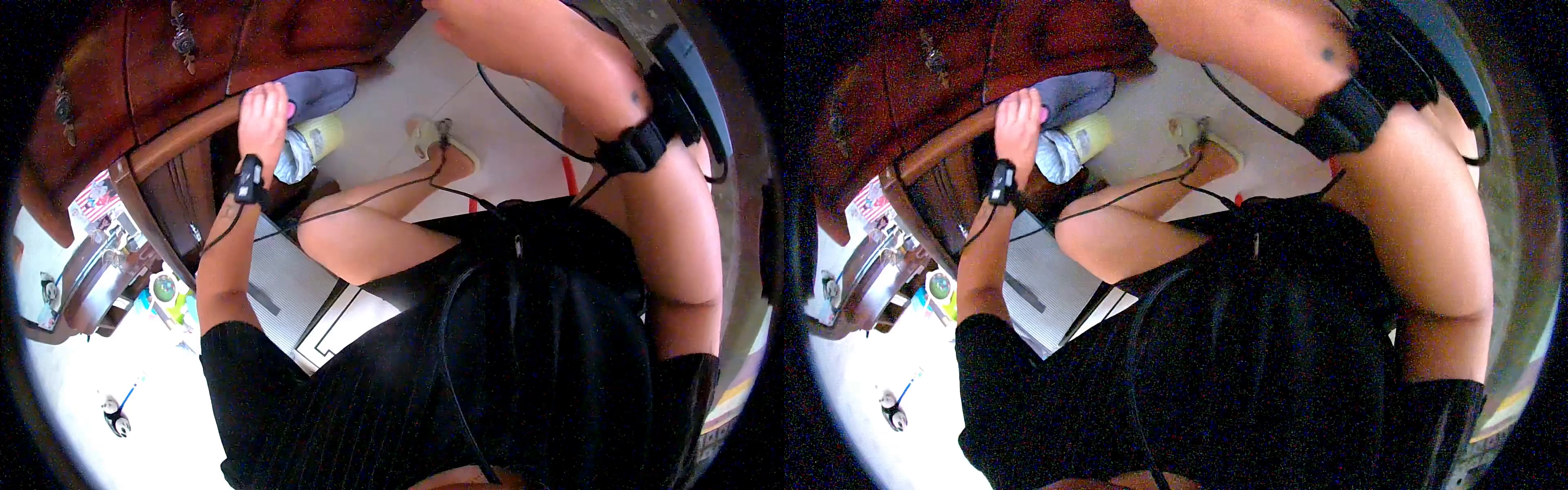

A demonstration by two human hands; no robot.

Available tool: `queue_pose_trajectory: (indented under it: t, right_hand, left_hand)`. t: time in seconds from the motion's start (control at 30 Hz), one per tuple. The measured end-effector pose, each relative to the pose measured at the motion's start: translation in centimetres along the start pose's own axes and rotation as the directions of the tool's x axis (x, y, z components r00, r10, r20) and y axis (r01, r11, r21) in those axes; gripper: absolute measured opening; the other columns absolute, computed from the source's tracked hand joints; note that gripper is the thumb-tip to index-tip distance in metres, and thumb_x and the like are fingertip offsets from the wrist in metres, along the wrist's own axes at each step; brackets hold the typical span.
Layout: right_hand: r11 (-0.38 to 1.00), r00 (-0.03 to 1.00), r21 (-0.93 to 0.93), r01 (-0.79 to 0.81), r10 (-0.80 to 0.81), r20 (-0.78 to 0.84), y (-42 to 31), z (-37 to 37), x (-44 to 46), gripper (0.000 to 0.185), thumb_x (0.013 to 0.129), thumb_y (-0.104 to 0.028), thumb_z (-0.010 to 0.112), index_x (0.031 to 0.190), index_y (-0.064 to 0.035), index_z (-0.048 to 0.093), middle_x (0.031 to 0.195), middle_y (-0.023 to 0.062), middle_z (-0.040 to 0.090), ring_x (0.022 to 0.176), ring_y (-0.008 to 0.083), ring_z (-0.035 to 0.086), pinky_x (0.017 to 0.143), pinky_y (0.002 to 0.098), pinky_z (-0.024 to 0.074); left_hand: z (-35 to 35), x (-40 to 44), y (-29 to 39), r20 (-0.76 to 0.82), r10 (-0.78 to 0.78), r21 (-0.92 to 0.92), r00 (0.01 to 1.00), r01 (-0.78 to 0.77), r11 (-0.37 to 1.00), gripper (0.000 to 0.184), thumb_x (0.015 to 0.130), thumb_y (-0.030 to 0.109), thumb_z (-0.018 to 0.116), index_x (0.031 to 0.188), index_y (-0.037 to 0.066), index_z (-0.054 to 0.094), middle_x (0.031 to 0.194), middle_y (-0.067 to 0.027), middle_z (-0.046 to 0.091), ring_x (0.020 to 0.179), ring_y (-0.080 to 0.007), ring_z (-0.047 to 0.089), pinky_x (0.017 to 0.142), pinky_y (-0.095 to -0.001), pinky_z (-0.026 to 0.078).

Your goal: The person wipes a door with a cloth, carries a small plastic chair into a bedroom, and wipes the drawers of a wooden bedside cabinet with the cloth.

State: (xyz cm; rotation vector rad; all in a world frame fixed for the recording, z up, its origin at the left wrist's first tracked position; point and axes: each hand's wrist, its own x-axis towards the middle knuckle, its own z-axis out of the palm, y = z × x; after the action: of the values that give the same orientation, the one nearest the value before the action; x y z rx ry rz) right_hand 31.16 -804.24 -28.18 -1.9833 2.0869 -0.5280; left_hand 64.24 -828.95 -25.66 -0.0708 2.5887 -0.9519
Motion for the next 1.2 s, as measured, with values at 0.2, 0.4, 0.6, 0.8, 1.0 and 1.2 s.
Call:
queue_pose_trajectory:
  t: [0.2,0.4,0.6,0.8,1.0,1.2]
  right_hand:
    - [0.996,0.99,-0.081,-0.03,0.041,0.132,0.1,-0.2,1.5,0.021,0.093,-0.013,0.057,0.093,-0.0023,0.075,0.084,0.0157,0.075,0.083,0.03,0.074,0.077,0.0405,0.0591]
    - [0.952,0.925,-0.264,0.156,-0.047,0.377,-0.6,-0.6,2.7,0.026,0.1,-0.022,0.056,0.102,-0.0045,0.076,0.09,0.0108,0.077,0.086,0.0284,0.075,0.078,0.0364,0.0596]
    - [0.99,0.949,0.077,-0.118,0.09,0.301,0.0,6.3,4.2,0.04,0.099,-0.035,0.058,0.126,-0.0074,0.067,0.1,0.0216,0.075,0.095,0.0442,0.07,0.085,0.0519,0.0564]
    - [0.653,0.833,0.637,-0.41,-0.018,0.554,-2.3,12.0,1.7,0.059,0.1,-0.053,0.058,0.125,0.0006,0.064,0.109,0.0179,0.074,0.101,0.0301,0.07,0.091,0.0427,0.0548]
    - [-0.338,0.709,0.662,-0.669,-0.025,0.704,-4.8,11.7,1.8,0.048,0.099,-0.043,0.063,0.126,-0.003,0.063,0.111,0.0103,0.071,0.102,0.0238,0.066,0.098,0.0376,0.0505]
    - [-0.386,0.745,0.723,-0.573,0.121,0.656,-2.9,21.1,5.6,0.025,0.099,-0.021,0.056,0.112,-0.0018,0.065,0.107,0.0132,0.073,0.094,0.0268,0.07,0.087,0.0407,0.0582]
  left_hand:
    - [9.7,3.9,6.3,-0.065,0.116,-0.034,0.991,-0.118,0.992,0.037,0.086,0.019,0.069,0.116,-0.001,0.064,0.113,-0.0163,0.062,0.115,-0.0323,0.057,0.103,-0.0422,0.043]
    - [9.5,10.3,11.9,0.056,0.065,-0.633,0.996,-0.015,0.774,0.019,0.098,0.026,0.059,0.098,0.009,0.068,0.094,-0.0148,0.069,0.093,-0.0367,0.069,0.077,-0.0494,0.055]
    - [-0.9,9.8,15.3,0.291,-0.151,-0.851,0.945,0.328,0.409,0.024,0.089,0.023,0.067,0.108,0.009,0.065,0.098,-0.0195,0.072,0.093,-0.0425,0.069,0.079,-0.0519,0.055]
    - [-5.8,8.4,14.8,0.525,-0.324,-0.847,0.787,0.519,-0.114,0.036,0.082,0.022,0.075,0.11,0.003,0.062,0.099,-0.0215,0.073,0.096,-0.0411,0.07,0.08,-0.0493,0.055]
    - [-6.9,9.0,14.0,0.453,-0.286,-0.887,0.845,0.395,-0.238,0.07,0.077,0.035,0.081,0.123,-0.008,0.051,0.112,-0.0288,0.067,0.107,-0.0429,0.068,0.088,-0.0453,0.056]
    - [-7.5,7.4,13.1,0.239,-0.4,-0.863,0.885,0.382,0.33,0.055,0.087,0.034,0.076,0.124,-0.002,0.058,0.115,-0.0235,0.067,0.109,-0.0405,0.066,0.092,-0.0494,0.055]
